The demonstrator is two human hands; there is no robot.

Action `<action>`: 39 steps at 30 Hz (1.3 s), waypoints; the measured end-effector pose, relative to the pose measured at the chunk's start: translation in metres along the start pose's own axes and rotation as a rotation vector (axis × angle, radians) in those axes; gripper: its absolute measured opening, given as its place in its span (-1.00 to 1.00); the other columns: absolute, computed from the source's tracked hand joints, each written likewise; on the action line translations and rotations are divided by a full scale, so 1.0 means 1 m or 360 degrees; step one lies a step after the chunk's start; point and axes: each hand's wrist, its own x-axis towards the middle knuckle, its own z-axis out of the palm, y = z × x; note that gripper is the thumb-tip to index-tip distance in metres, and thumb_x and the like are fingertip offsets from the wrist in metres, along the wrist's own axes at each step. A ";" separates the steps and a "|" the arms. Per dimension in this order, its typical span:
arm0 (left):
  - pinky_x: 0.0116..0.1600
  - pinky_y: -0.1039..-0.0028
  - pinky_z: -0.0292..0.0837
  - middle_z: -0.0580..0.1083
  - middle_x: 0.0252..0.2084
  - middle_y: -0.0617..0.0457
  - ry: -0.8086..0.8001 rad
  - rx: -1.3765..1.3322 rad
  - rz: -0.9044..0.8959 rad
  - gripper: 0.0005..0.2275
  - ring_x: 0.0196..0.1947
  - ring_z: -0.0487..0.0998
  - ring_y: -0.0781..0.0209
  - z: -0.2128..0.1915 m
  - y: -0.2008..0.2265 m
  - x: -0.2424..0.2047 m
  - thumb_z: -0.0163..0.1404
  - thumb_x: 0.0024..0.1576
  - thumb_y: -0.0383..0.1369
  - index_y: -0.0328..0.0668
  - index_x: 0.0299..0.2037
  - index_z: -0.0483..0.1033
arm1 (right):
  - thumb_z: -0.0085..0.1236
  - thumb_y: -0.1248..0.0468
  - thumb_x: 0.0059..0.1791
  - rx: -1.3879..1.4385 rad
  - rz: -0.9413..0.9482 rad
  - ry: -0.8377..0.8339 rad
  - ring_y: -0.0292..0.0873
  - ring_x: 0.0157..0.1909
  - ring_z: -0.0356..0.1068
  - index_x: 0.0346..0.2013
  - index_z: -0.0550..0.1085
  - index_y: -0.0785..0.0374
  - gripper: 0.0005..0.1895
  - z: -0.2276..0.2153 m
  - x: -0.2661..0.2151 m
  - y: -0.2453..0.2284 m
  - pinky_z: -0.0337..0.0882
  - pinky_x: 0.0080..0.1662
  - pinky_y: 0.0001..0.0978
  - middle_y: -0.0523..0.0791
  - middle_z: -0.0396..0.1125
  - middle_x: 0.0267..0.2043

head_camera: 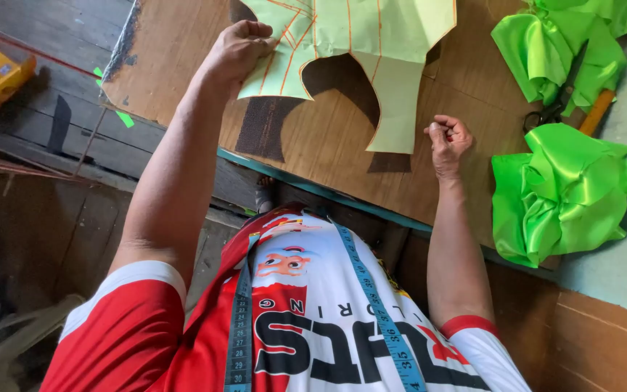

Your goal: The person uses shears to cut a piece of light green fabric along orange lines drawn on a paper pattern placed on a wooden table. The person adjusts the fabric and pattern, cuts along the marked lines, and then lifts the cut piece to reveal the remaining pattern and fabric.

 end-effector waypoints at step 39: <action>-0.12 0.38 0.39 0.49 0.09 0.17 0.0127 0.1104 -0.0033 -0.67 -0.10 0.52 0.24 0.003 -0.037 -0.027 0.03 0.13 -0.17 0.33 0.13 0.44 | 0.12 0.23 0.02 -0.0140 -0.0015 0.0007 -0.37 -0.56 0.25 -0.14 0.50 0.31 -0.78 0.003 -0.014 -0.038 0.29 -0.44 -0.57 -0.04 0.48 -0.38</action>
